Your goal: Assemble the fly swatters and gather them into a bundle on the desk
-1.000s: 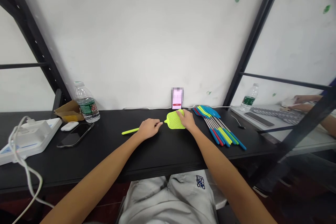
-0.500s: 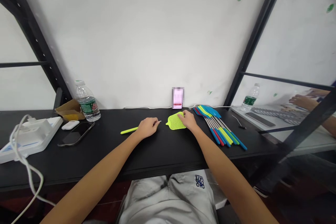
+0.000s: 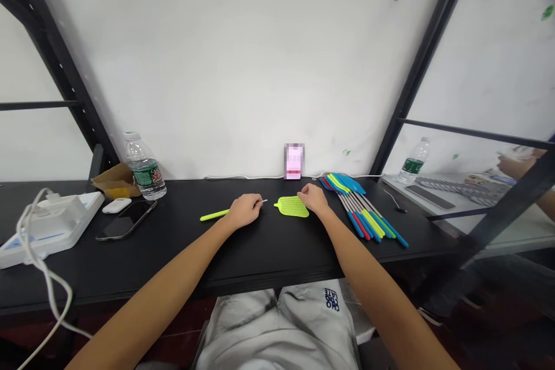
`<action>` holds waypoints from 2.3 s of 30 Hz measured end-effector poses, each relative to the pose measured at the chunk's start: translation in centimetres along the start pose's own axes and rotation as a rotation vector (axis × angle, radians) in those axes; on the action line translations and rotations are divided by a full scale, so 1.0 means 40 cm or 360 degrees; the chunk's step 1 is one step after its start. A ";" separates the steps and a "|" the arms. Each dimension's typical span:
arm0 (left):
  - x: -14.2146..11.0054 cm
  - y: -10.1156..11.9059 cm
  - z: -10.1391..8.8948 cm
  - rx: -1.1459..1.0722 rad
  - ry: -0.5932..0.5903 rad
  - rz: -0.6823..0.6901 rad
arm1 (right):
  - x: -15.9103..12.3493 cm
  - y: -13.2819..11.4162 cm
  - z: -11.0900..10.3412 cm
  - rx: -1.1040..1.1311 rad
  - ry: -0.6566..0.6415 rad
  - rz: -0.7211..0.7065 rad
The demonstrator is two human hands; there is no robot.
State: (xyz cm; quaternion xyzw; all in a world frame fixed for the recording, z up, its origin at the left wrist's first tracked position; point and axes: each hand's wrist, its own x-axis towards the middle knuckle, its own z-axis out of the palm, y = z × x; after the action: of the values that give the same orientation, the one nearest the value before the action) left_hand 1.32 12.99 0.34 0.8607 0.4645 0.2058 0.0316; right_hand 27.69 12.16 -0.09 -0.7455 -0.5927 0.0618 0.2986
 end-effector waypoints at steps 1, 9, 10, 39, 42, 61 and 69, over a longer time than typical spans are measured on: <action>0.000 -0.001 0.001 -0.0005 0.0002 0.0003 | 0.000 0.000 0.000 0.0000 -0.0014 -0.0013; 0.002 -0.004 0.004 -0.0001 0.0009 -0.0005 | -0.027 -0.032 -0.029 -0.0260 -0.0154 0.0129; 0.002 -0.004 0.004 0.0000 0.0004 -0.0008 | -0.034 -0.041 -0.032 -0.0306 -0.0187 0.0174; -0.010 0.051 -0.014 -0.0047 -0.0161 0.0071 | -0.048 -0.097 0.010 -0.0348 -0.0409 -0.0025; -0.010 0.052 -0.011 -0.0022 -0.0175 0.0075 | -0.050 -0.097 0.010 -0.0353 -0.0396 -0.0027; 0.009 0.047 0.010 -0.0013 -0.0216 -0.0091 | -0.046 -0.084 0.028 -0.0024 -0.0182 0.0098; 0.003 0.050 0.005 -0.0027 -0.0193 -0.0092 | -0.037 -0.088 0.036 0.0088 -0.0044 -0.0021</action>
State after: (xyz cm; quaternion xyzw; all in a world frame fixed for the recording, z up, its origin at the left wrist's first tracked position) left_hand 3.03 11.97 0.68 0.8574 0.4848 0.1563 0.0730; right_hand 23.65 11.73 0.18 -0.7321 -0.5998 0.0865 0.3112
